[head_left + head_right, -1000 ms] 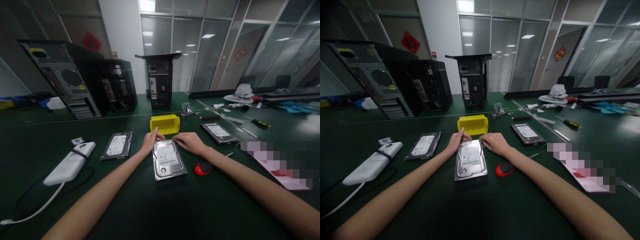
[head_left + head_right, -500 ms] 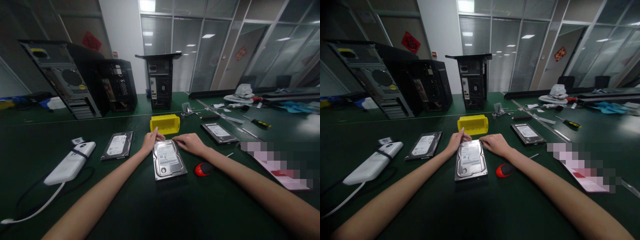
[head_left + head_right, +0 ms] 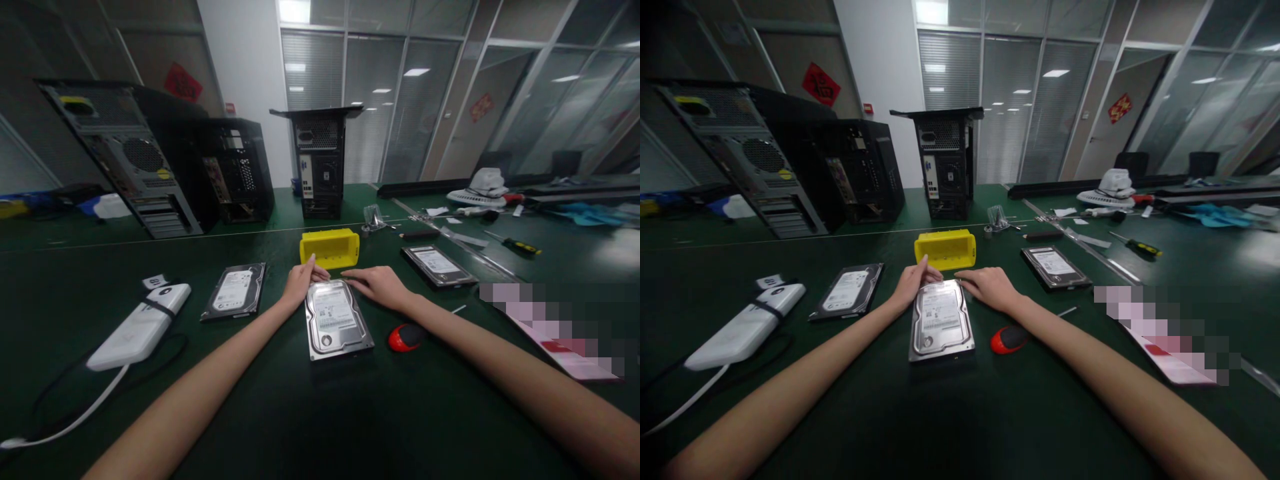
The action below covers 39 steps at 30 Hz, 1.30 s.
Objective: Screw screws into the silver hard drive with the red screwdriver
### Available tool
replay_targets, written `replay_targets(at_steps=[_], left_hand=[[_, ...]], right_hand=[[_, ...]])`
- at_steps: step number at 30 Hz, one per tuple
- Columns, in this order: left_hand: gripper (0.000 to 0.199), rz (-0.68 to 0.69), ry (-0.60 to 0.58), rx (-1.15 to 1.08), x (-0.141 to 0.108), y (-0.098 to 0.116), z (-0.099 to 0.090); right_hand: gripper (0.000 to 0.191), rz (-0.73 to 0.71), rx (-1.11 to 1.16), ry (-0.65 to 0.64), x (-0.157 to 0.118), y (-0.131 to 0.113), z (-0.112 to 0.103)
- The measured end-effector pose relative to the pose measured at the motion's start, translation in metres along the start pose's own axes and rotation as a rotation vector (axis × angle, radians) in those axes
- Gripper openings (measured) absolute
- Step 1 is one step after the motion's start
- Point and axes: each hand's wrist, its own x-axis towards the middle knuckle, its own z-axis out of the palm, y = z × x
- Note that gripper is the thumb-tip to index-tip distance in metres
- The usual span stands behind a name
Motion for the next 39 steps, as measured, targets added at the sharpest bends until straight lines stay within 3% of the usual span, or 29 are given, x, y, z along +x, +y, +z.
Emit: replay_targets(at_steps=[9,39], left_hand=[[0.065,-0.004,-0.007,0.001,-0.0005,0.0020,-0.0002],[0.067,-0.014,-0.008,0.001,-0.0014,0.0022,0.0001]], right_hand=[[0.030,0.019,0.196,0.000,0.0053,0.0093,0.0054],[0.030,0.037,0.234,-0.022,0.0028,0.0045,-0.0013]])
